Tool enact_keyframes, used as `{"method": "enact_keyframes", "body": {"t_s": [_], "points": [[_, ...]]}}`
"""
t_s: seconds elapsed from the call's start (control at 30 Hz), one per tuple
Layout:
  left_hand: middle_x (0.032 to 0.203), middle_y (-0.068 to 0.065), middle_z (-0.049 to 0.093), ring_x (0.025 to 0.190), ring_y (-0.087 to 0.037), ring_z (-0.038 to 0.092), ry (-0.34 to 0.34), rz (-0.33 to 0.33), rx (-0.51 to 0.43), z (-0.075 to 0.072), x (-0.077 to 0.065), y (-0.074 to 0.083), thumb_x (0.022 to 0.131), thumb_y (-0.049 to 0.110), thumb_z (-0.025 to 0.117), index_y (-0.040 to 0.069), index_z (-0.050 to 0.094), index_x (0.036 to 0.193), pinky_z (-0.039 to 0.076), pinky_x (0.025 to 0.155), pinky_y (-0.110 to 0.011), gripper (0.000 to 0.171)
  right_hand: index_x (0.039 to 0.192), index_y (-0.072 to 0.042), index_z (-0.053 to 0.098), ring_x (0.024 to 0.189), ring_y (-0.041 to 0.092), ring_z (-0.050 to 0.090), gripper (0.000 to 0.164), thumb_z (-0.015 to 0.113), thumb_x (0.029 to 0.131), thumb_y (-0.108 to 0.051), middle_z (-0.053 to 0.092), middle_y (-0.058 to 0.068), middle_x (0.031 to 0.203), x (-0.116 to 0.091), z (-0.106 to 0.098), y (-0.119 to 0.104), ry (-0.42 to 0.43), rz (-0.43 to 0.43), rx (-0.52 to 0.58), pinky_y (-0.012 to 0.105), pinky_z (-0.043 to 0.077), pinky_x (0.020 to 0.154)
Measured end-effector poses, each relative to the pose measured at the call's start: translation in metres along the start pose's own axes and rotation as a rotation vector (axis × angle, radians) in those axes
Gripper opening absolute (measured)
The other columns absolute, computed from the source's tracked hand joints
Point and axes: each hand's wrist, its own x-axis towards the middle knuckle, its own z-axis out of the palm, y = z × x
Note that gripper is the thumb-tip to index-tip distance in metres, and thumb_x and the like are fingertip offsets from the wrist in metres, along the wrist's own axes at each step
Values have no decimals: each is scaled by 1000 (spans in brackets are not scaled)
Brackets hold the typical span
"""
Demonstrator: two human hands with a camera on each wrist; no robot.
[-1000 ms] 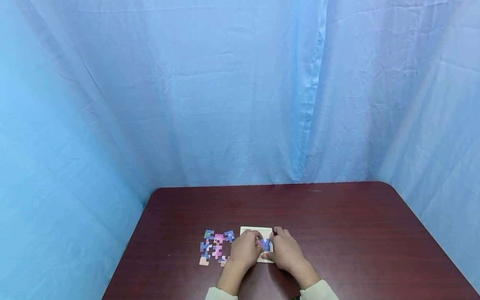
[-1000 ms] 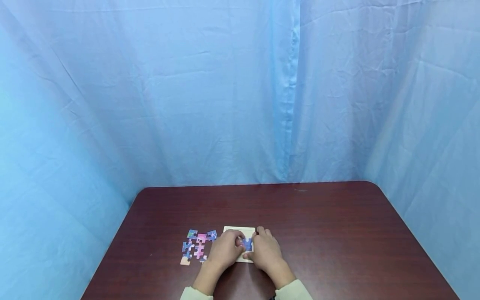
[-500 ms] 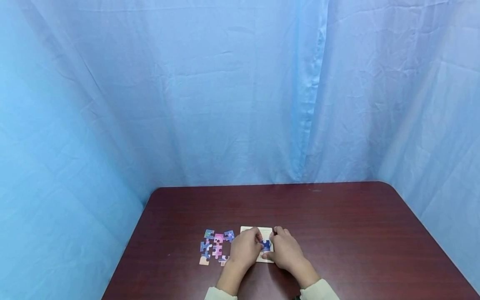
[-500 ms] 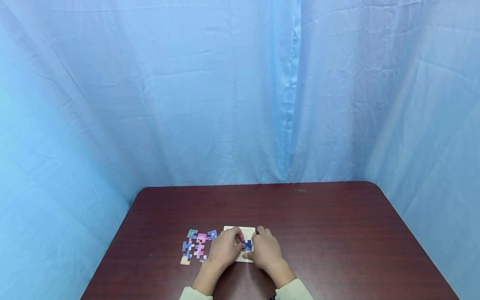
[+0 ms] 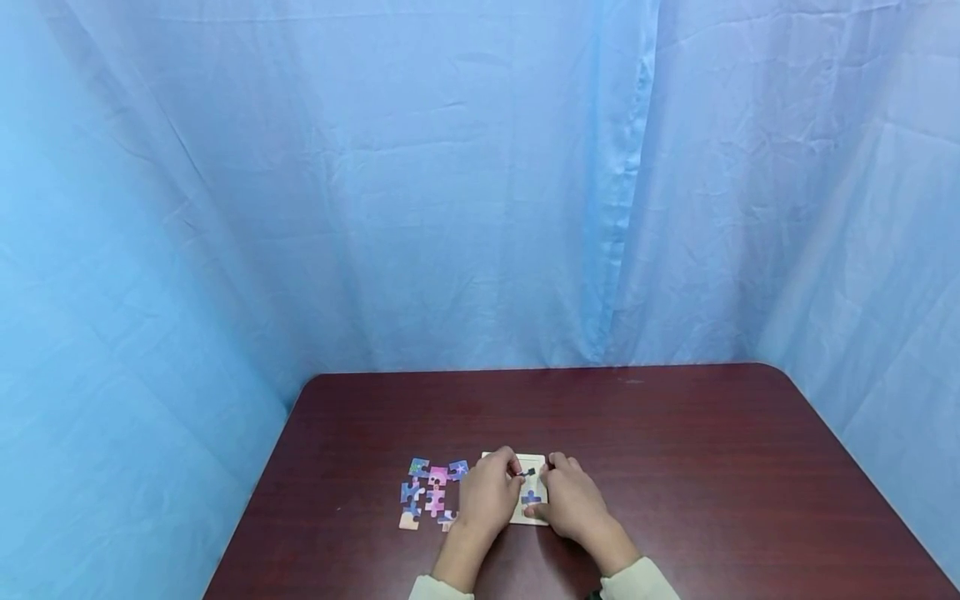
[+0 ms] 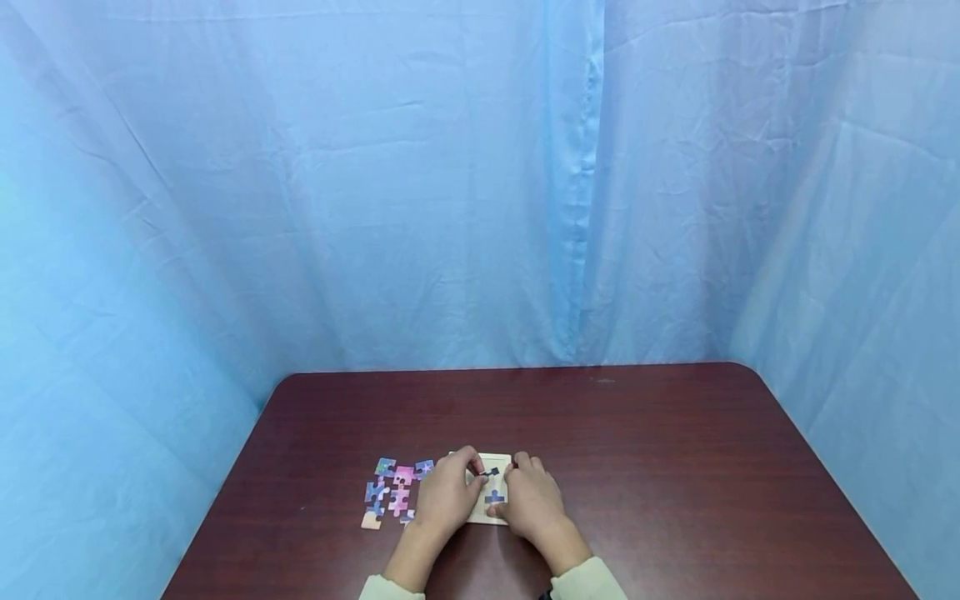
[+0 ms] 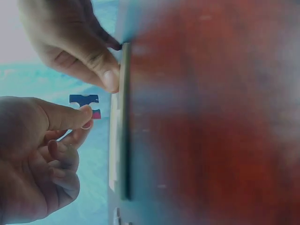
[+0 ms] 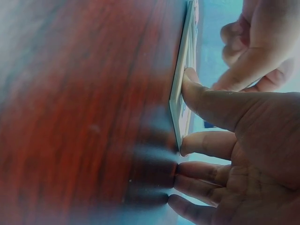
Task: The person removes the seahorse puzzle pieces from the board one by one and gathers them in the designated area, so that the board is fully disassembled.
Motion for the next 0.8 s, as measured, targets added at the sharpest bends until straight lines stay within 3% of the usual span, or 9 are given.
{"method": "enact_keyframes", "body": {"t_s": [0.3,0.8], "points": [[81,8,73,67,-3,59,-21,-50,-128,-14,1,0,86,15,85,19,67,86,40,58,-24,18,110,1,76,106,34,62,59,94,74,-42,66,18,125,1,-1,0,0,2,-5,50,55,91],[78,10,71,64,1,51,-46,-123,-222,-29,-5,-11,90,19,82,19,70,89,38,57,-23,12,112,1,77,103,32,62,60,94,74,-42,65,16,121,0,1,1,8,-13,-20,50,55,90]]}}
